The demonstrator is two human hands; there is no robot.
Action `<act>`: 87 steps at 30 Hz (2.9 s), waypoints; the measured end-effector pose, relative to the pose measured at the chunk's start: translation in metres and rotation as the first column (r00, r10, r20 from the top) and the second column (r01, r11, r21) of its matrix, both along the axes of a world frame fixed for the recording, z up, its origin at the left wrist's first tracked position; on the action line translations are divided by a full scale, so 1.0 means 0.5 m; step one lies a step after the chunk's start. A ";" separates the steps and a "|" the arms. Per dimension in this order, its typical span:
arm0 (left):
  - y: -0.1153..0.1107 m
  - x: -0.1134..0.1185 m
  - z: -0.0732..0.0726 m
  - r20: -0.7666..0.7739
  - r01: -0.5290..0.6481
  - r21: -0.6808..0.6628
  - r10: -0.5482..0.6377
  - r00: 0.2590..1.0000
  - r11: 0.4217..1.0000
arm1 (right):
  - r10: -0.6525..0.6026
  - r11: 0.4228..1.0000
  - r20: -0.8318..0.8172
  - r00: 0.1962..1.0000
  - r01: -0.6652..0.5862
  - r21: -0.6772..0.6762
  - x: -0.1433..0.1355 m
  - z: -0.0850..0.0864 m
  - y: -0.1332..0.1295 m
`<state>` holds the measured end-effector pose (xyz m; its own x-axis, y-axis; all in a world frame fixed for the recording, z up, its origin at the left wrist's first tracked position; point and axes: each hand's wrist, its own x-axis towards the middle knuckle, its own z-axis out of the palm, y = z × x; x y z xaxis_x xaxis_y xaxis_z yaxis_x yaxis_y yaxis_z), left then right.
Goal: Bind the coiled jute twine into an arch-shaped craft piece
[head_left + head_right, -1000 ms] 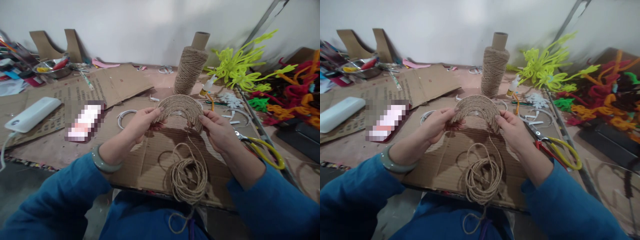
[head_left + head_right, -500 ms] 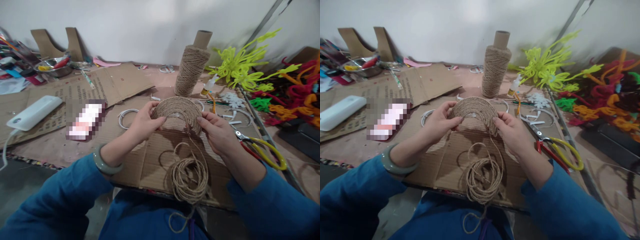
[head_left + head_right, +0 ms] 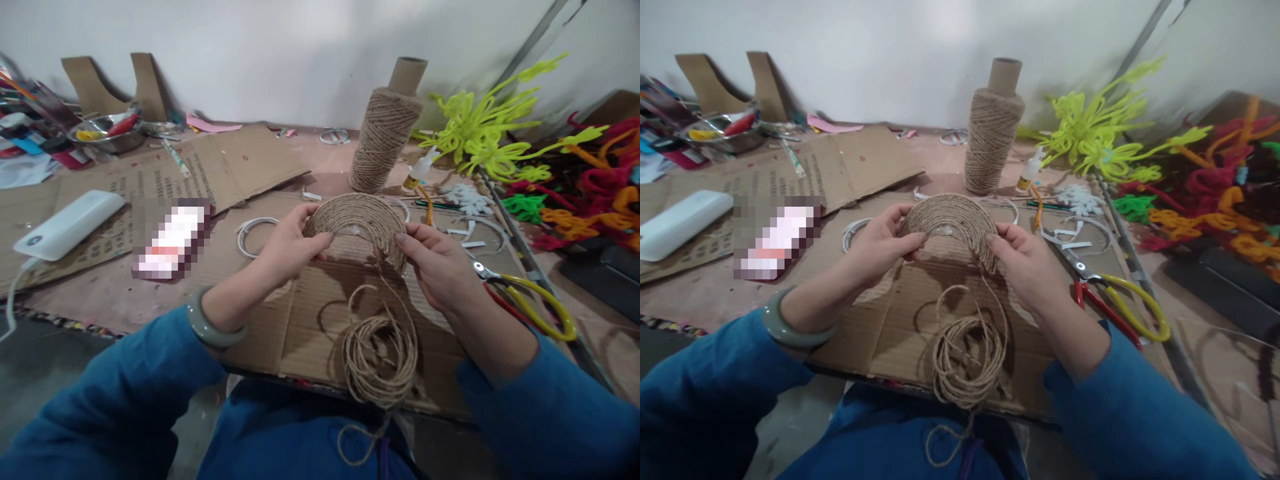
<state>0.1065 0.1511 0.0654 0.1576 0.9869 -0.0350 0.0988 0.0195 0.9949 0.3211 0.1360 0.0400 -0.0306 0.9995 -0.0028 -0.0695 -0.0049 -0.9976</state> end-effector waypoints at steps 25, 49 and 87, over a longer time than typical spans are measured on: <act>-0.020 0.013 0.001 0.118 0.124 -0.170 -0.105 0.988 0.978 | -0.050 0.999 0.048 0.998 0.049 0.023 0.002 0.011 0.004; 0.004 -0.005 -0.015 0.241 0.176 -0.248 -0.115 0.964 0.953 | -0.097 0.994 -0.021 0.995 0.098 0.038 0.013 0.009 0.019; 0.000 -0.001 0.002 0.257 0.172 -0.345 -0.084 0.963 0.923 | -0.103 0.995 -0.008 0.995 0.103 -0.008 0.002 0.005 0.013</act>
